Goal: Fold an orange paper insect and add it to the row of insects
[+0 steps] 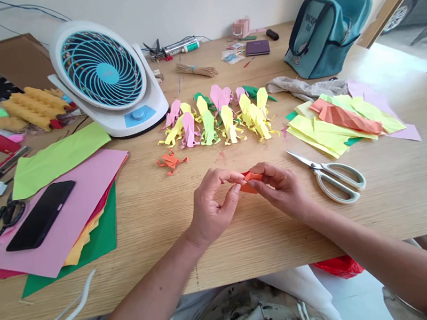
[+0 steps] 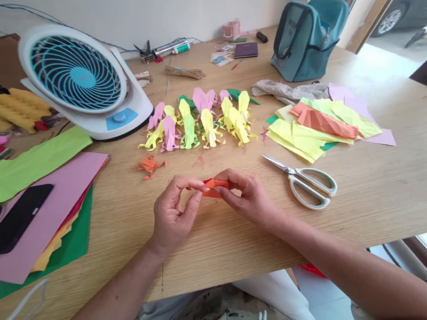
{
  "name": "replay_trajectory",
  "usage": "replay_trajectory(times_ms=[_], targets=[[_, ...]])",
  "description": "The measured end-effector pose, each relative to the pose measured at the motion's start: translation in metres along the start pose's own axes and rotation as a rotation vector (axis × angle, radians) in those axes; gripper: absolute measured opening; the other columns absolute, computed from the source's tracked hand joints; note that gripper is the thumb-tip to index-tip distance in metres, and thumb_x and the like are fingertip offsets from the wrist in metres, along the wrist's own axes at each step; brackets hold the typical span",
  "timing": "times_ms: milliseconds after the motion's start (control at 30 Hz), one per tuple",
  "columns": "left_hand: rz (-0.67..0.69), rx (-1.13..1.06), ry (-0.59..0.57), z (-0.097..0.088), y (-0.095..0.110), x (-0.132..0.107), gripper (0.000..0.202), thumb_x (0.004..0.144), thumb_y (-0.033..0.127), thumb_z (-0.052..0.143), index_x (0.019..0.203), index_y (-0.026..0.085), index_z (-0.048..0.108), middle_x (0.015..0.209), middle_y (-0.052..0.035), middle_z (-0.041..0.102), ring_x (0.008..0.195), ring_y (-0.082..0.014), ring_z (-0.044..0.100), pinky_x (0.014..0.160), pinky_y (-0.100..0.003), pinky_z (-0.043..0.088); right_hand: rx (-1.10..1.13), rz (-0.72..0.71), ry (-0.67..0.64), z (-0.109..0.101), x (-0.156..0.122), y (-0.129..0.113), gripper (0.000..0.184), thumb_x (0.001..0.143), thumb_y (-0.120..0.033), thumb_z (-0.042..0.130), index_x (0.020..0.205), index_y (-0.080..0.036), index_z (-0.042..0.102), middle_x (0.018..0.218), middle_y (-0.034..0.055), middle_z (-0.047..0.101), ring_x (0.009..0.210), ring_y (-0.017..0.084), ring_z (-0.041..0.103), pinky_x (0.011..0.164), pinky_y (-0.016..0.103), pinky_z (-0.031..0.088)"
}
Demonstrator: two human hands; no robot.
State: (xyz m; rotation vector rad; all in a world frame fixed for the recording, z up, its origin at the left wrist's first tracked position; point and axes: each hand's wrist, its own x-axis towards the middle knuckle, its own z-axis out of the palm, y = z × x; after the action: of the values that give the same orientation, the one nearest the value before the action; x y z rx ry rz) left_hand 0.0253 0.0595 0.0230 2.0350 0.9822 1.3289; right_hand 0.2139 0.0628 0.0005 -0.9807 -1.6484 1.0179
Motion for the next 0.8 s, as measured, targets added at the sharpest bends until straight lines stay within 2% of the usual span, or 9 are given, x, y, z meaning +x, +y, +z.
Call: replay_trajectory(times_ms=[133,267,400,533,700,800], targets=[[0.006,0.003,0.024,0.0011,-0.0001,-0.0009,0.01,0.095,0.017,0.054,0.101,0.02,0.061,0.089,-0.0013,0.068,0.084,-0.013,0.063,0.08,-0.027,0.048,-0.04,-0.026,-0.035,-0.0005,-0.0001,0.0015,0.02,0.096,-0.039,0.056,0.1,-0.022,0.066,0.088,0.0025,0.066,0.079,0.016,0.06,0.071,0.028,0.048],[-0.065,-0.021,0.044,0.0027,-0.0021,-0.0004,0.017,0.093,0.02,0.056,0.11,0.02,0.059,0.084,0.0002,0.06,0.077,-0.0113,0.058,0.076,-0.024,0.047,-0.035,0.03,-0.032,0.0009,-0.0009,0.0015,0.024,0.094,-0.037,0.058,0.113,-0.024,0.063,0.092,0.0023,0.066,0.077,0.015,0.06,0.069,0.028,0.049],[-0.166,-0.024,0.001,0.0035,-0.0041,0.0021,0.015,0.091,0.02,0.058,0.105,0.02,0.063,0.087,-0.0017,0.058,0.074,-0.0113,0.054,0.072,-0.024,0.047,-0.023,0.067,-0.03,0.0013,-0.0011,0.0021,0.027,0.092,-0.038,0.061,0.115,-0.024,0.063,0.097,0.0032,0.068,0.084,0.016,0.062,0.075,0.03,0.051],[-0.235,-0.16,-0.024,0.0043,-0.0064,0.0036,0.013,0.09,0.02,0.059,0.102,0.019,0.063,0.088,-0.0019,0.061,0.077,-0.0117,0.057,0.073,-0.023,0.048,0.035,0.074,-0.039,0.0001,0.0009,0.0023,0.025,0.092,-0.04,0.061,0.111,-0.024,0.063,0.098,0.0034,0.068,0.084,0.016,0.063,0.077,0.03,0.052],[-0.22,-0.248,0.01,0.0056,-0.0076,0.0025,0.019,0.089,0.016,0.058,0.108,0.021,0.06,0.085,-0.0004,0.058,0.079,-0.011,0.058,0.075,-0.021,0.049,0.017,0.069,-0.213,-0.0028,0.0028,-0.0024,0.037,0.094,-0.046,0.057,0.124,-0.025,0.06,0.114,0.006,0.068,0.099,0.021,0.063,0.089,0.035,0.051],[-0.209,-0.233,0.023,0.0055,-0.0072,0.0015,0.019,0.088,0.015,0.059,0.106,0.021,0.06,0.088,-0.0007,0.059,0.081,-0.0109,0.059,0.075,-0.02,0.049,0.005,0.057,-0.245,-0.0035,0.0025,-0.0053,0.036,0.098,-0.046,0.051,0.126,-0.025,0.059,0.118,0.0057,0.067,0.106,0.021,0.062,0.094,0.036,0.049]])
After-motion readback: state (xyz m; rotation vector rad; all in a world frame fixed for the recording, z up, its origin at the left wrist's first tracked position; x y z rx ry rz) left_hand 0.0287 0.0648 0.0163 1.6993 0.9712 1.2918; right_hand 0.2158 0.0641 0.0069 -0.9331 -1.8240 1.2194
